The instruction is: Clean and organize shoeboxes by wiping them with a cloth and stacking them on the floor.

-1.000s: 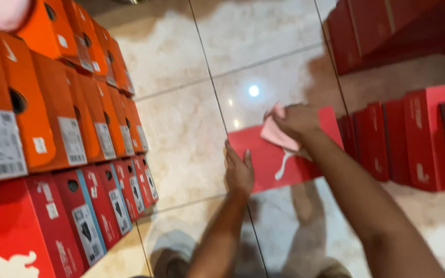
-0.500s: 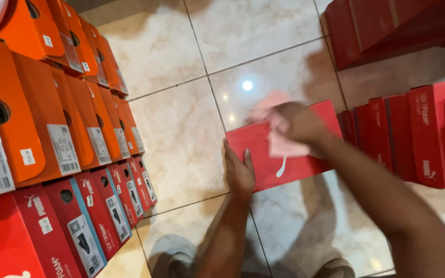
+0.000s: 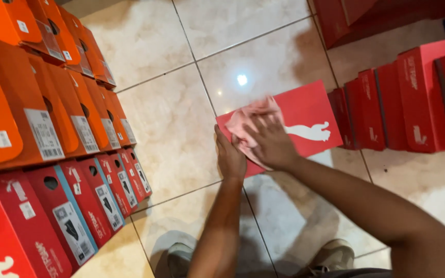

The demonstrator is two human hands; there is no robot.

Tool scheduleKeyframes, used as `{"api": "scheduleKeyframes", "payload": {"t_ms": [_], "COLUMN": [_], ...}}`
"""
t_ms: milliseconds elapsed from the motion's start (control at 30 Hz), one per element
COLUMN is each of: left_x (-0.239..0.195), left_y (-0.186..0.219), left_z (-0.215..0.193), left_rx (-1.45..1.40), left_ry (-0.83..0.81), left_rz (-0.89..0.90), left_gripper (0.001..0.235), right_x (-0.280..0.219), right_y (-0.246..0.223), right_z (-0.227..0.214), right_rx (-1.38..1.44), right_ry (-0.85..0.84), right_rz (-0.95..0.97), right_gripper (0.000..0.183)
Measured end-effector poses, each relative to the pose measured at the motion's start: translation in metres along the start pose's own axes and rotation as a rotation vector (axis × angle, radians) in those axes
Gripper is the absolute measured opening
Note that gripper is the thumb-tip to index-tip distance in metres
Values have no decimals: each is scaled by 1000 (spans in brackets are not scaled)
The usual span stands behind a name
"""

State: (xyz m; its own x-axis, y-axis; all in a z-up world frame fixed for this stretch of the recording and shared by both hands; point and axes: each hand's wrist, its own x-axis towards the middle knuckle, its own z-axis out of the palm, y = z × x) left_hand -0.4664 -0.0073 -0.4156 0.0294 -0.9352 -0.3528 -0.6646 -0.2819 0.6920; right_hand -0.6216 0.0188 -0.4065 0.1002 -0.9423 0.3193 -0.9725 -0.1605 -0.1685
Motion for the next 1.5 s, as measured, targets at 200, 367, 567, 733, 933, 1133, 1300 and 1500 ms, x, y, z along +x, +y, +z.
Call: {"api": "scheduleKeyframes", "payload": {"t_ms": [200,367,567,733,933,1133,1300,1500], "left_x": [-11,-9,-7,-11,-8,-3,12,-13], "left_y": [-4,-10,-11,-4,-6,-16,-16,38], "left_z": [-16,-17,-16,-19,-21,-11,-30,-78], "left_rx": [-3,-11,-4,25,61,71,43,-339], "left_ry": [-62,-46,14,10,-7,-38,-166,93], "left_rz": [-33,-83,-23,-4,16,45,31,429], "left_gripper": [65,64,62,62,61,60,63,51], "right_x": [-6,-8,-77,-79,-64,-33,-76,-11], "right_y": [101,178,118,27,-101,-176,-148,-62], "right_z": [-11,19,-48,-69,12,-7,2,-82], "right_rx": [-28,504,655,854,1352,1731,1697,1089], "right_ry": [-90,-445,-372,117,635,306,-288,-804], "right_rz": [125,1115,1039,1459,1732,1942,1815,945], "right_gripper": [58,100,71,93,87,72,73,65]}}
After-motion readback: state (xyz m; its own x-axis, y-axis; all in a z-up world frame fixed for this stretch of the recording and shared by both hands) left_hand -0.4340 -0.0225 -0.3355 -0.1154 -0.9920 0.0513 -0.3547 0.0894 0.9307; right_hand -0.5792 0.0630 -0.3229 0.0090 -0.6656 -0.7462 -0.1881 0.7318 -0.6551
